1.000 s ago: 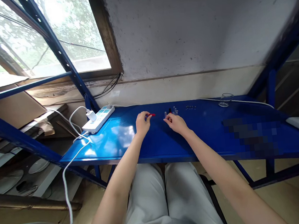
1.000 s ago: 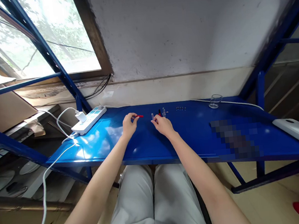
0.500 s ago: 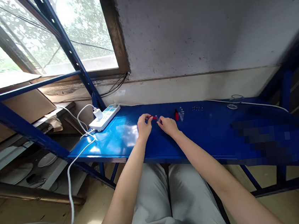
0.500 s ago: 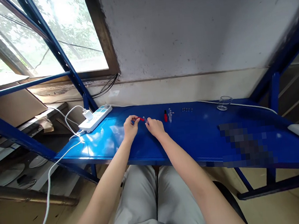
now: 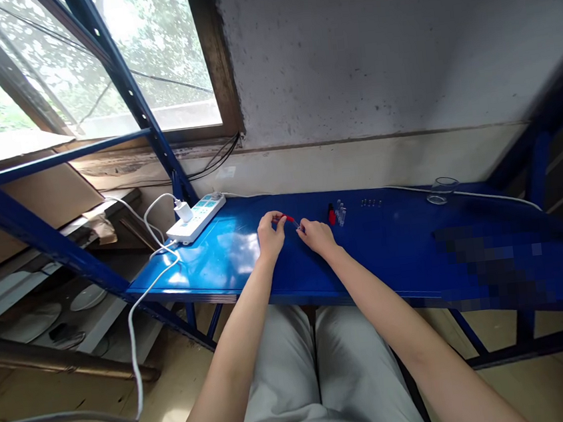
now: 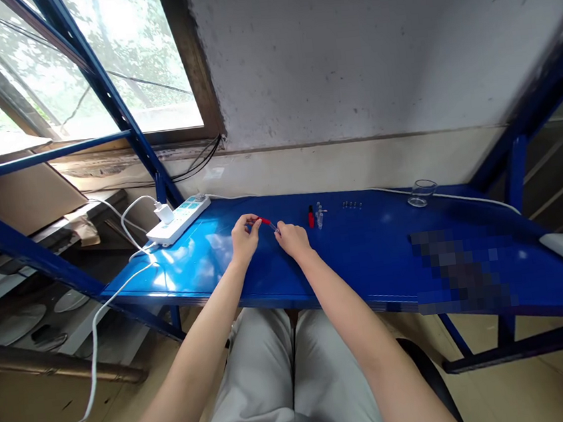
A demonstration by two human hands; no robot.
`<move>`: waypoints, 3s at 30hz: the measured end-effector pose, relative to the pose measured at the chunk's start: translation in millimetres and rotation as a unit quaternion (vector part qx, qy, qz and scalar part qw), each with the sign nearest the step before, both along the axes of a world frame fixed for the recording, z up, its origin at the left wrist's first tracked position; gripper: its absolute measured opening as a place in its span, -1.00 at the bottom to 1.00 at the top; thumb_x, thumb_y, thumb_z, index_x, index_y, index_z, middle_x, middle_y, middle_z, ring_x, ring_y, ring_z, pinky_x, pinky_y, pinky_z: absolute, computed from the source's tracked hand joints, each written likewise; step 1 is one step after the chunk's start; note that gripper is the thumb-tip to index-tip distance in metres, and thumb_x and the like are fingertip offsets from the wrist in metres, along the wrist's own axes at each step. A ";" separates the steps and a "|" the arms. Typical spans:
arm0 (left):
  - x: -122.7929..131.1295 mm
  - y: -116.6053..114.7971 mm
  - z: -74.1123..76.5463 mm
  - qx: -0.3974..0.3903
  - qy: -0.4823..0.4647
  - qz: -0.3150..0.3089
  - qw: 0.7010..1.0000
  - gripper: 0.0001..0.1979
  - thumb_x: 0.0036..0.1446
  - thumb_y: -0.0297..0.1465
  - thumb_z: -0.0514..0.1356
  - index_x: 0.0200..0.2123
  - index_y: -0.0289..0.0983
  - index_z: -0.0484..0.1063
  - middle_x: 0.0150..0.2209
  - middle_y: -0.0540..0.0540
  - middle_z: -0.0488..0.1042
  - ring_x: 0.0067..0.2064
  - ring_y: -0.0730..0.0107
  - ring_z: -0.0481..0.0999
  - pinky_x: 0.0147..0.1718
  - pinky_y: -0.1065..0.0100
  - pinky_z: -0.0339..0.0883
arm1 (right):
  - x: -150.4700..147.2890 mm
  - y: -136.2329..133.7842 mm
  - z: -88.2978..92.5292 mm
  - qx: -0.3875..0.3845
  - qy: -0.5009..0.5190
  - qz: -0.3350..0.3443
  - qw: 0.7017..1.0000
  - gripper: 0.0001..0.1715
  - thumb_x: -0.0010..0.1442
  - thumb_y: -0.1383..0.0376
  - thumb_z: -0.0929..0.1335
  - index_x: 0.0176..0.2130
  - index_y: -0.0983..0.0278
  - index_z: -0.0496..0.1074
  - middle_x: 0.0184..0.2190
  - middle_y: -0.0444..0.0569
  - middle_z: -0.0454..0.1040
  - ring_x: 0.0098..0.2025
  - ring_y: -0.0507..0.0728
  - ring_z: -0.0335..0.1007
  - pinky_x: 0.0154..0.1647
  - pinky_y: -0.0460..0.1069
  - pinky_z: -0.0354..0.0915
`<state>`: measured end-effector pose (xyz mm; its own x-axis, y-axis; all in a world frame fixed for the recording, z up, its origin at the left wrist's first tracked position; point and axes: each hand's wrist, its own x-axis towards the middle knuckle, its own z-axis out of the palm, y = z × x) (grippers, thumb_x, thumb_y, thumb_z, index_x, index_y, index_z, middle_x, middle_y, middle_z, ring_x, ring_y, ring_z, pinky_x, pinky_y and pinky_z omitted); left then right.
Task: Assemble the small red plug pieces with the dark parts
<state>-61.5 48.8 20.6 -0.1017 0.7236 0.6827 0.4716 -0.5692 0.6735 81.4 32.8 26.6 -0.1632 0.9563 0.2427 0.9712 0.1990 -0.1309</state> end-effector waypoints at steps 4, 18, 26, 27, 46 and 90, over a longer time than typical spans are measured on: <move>0.4 -3.7 1.9 0.020 0.041 -0.003 0.999 -0.87 0.14 -0.38 0.10 -0.26 -0.24 0.41 -0.32 -0.09 0.47 -0.28 0.39 0.41 -0.25 0.34 0.30 | 0.3 0.0 0.5 -0.005 0.013 0.008 1.000 -0.76 0.26 0.21 0.17 -0.18 0.27 0.32 -0.35 0.05 0.51 -0.35 0.14 0.44 -0.48 -0.07 0.08; 3.6 -4.1 -0.8 0.036 0.093 -0.042 0.994 -0.79 0.16 -0.38 0.07 -0.16 -0.25 0.43 -0.32 -0.08 0.47 -0.31 0.41 0.40 -0.24 0.34 0.30 | 2.7 0.1 0.4 0.035 0.094 0.001 0.995 -0.74 0.23 0.13 0.20 -0.24 0.22 0.35 -0.39 -0.06 0.50 -0.41 0.07 0.39 -0.51 -0.10 -0.01; 4.1 -5.1 -1.6 0.038 0.131 -0.042 0.990 -0.69 0.21 -0.36 0.02 -0.01 -0.20 0.39 -0.24 -0.11 0.50 -0.25 0.35 0.42 -0.21 0.29 0.29 | 3.3 0.0 -1.4 0.058 0.136 0.007 0.989 -0.71 0.22 0.10 0.20 -0.26 0.21 0.37 -0.45 -0.08 0.48 -0.41 0.08 0.39 -0.50 -0.09 0.02; 4.2 -5.6 -1.2 0.040 0.132 -0.043 0.990 -0.69 0.21 -0.36 0.02 -0.01 -0.20 0.39 -0.22 -0.11 0.50 -0.24 0.35 0.42 -0.20 0.29 0.29 | 3.4 0.0 -1.4 0.060 0.139 0.006 0.988 -0.71 0.22 0.10 0.20 -0.27 0.21 0.37 -0.46 -0.09 0.48 -0.42 0.08 0.39 -0.50 -0.09 0.01; 6.0 -5.9 2.0 -0.038 -0.002 -0.048 0.998 -0.67 0.07 -0.30 0.16 -0.08 -0.25 0.37 -0.31 -0.07 0.47 -0.38 0.47 0.40 -0.30 0.37 0.31 | 4.6 -0.7 -1.9 0.073 0.171 0.040 0.982 -0.70 0.21 0.10 0.20 -0.26 0.23 0.37 -0.50 -0.11 0.44 -0.45 0.06 0.36 -0.52 -0.11 0.00; -25.5 25.0 10.2 -0.316 0.278 0.141 0.896 -0.77 -0.01 -0.20 0.20 -0.38 -0.24 0.40 -0.30 -0.10 0.49 -0.18 0.16 0.45 -0.19 0.23 0.19 | 57.2 -2.2 21.8 0.390 0.280 0.010 0.877 -0.63 0.22 0.10 0.18 -0.39 0.29 0.38 -0.55 -0.04 0.39 -0.52 0.02 0.28 -0.41 -0.08 0.19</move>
<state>-87.0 73.8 30.8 -0.1127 0.9824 0.1486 0.8991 0.0372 0.4362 138.7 30.6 48.4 0.1751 0.4614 0.8697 0.7932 0.4572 -0.4022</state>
